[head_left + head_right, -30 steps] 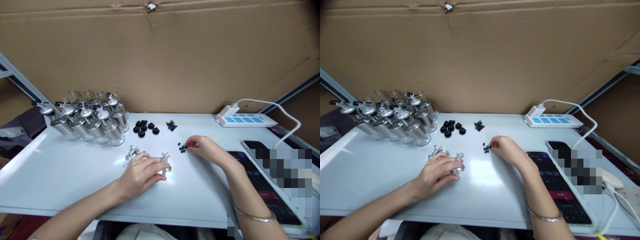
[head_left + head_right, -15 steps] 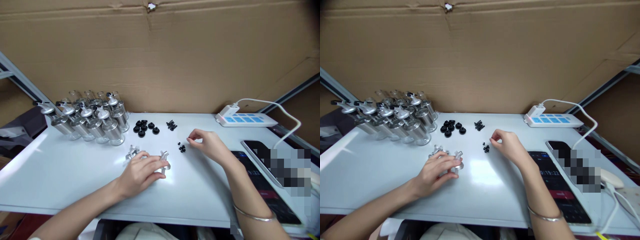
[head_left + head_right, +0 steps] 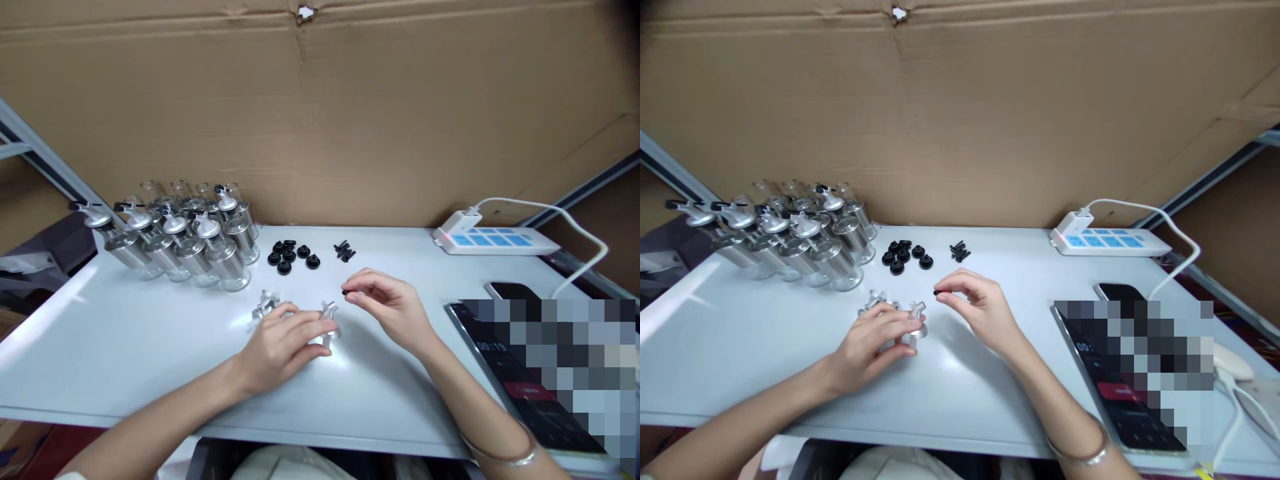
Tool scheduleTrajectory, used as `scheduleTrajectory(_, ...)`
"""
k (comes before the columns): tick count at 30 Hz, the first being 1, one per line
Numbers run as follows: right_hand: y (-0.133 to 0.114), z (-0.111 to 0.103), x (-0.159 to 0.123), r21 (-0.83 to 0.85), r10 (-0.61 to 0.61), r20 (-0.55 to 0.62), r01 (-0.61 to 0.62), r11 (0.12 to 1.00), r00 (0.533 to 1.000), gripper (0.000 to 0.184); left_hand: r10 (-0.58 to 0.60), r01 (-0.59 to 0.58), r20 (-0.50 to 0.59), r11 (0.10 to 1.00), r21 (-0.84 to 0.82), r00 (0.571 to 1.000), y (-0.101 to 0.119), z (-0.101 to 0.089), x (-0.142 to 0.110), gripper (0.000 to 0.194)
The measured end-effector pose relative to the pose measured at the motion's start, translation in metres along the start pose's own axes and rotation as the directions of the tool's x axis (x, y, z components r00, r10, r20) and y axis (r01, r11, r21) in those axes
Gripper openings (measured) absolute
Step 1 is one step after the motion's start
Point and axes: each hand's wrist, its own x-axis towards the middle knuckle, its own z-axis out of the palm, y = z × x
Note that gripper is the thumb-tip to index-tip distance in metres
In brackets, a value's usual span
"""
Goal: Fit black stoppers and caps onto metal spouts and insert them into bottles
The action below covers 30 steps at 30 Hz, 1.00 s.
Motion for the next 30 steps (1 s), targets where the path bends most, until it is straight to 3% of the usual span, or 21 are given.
scheduleTrajectory(5, -0.0038, 0.0062, -0.0023, 0.215, 0.091, 0.058, -0.101, 0.971, 0.994, 0.015, -0.005, 0.005, 0.017, 1.0, 0.013, 1.0, -0.0006, -0.0003, 0.0008, 0.024)
scheduleTrajectory(16, -0.0078, 0.005, -0.002, 0.081, -0.01, 0.099, 0.002, 0.997, 0.995, 0.011, 0.001, -0.002, 0.038, 1.0, 0.02, 0.999, -0.0023, -0.0002, -0.0014, 0.024)
scheduleTrajectory(24, -0.0067, 0.0049, -0.0031, 0.075, 0.012, 0.12, -0.022, 0.997, 0.993, 0.016, 0.025, -0.027, 0.06, 0.999, 0.023, 0.998, -0.0013, -0.0007, -0.0001, 0.025)
scheduleTrajectory(28, -0.004, 0.0061, -0.0048, 0.231, 0.128, 0.18, -0.168, 0.958, 0.975, 0.029, 0.044, -0.045, 0.045, 0.998, 0.034, 0.998, -0.0013, -0.0008, 0.0005, 0.023)
scheduleTrajectory(30, -0.0042, 0.0066, -0.0055, 0.405, 0.226, 0.296, -0.336, 0.85, 0.928, 0.034, 0.048, -0.05, 0.03, 0.997, 0.051, 0.998, -0.0012, -0.001, 0.0007, 0.022)
